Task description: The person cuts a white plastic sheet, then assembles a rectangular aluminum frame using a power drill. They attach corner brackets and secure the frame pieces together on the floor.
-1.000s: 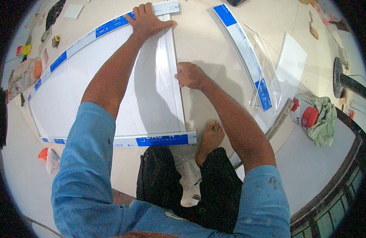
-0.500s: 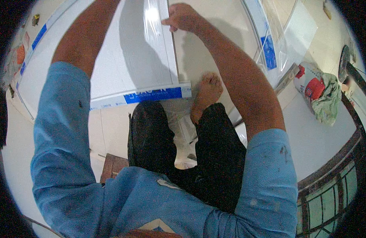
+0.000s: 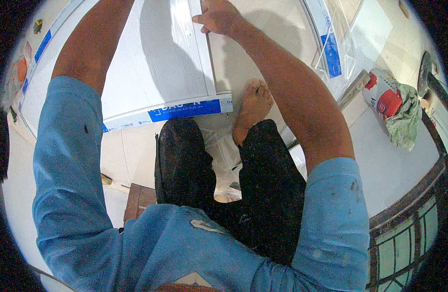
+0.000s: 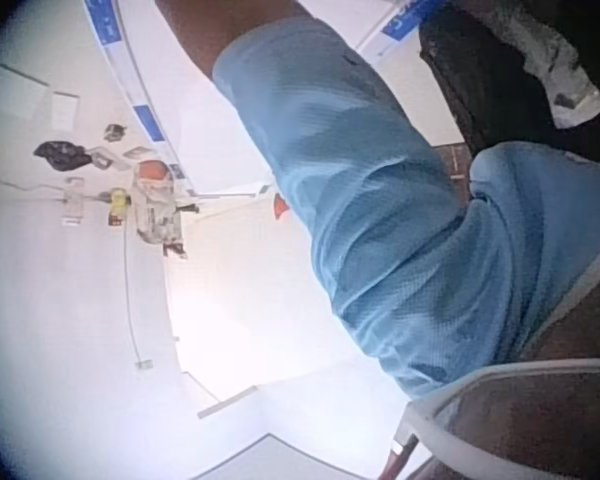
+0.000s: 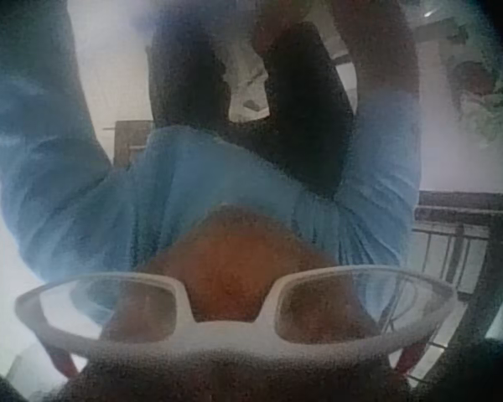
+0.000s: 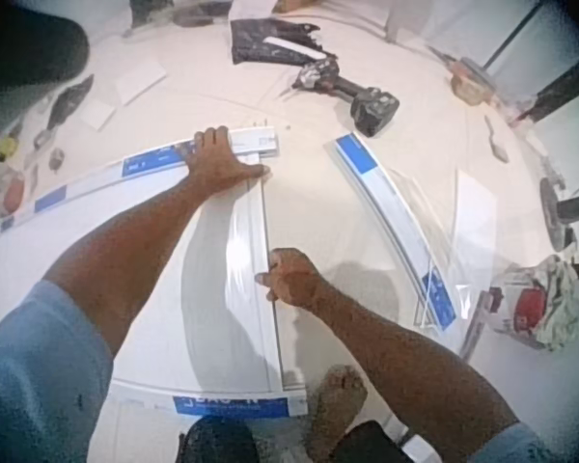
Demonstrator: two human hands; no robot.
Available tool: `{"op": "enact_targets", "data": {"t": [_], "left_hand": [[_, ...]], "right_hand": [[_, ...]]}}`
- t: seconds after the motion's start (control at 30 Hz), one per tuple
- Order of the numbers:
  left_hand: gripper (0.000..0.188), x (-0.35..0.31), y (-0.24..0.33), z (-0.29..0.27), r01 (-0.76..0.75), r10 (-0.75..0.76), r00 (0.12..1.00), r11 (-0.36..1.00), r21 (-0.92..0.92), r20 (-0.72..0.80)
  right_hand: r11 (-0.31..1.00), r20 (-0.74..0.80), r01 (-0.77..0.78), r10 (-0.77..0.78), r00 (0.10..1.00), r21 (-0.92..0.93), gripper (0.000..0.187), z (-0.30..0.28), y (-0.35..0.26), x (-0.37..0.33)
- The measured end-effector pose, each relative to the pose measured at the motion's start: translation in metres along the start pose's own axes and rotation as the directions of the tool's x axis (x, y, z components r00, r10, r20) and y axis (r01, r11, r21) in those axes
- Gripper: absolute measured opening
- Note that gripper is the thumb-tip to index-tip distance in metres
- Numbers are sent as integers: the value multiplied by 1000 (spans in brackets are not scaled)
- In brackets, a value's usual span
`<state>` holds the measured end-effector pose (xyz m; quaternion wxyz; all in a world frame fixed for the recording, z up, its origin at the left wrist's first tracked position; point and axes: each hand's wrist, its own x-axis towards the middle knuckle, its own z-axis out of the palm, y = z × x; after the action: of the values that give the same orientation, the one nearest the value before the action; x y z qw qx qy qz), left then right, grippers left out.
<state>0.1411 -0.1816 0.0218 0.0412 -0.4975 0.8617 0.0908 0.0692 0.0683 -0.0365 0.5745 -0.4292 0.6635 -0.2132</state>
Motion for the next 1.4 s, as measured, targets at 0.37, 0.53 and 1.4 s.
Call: {"op": "enact_targets", "data": {"t": [0.37,0.53,1.4], "left_hand": [[132,14,-11,32,-108,108,982,994,6,-156],[130,13,-15,41,-129,119,970,991,-32,-210],[124,13,-19,50,-169,167,941,985,18,-295]], "right_hand": [[986,-126,-78,96,987,144,28,0,-35,-25],[987,-128,-96,112,985,128,26,-2,-38,-26],[870,116,76,-22,993,-488,48,-20,-32,-62]]}}
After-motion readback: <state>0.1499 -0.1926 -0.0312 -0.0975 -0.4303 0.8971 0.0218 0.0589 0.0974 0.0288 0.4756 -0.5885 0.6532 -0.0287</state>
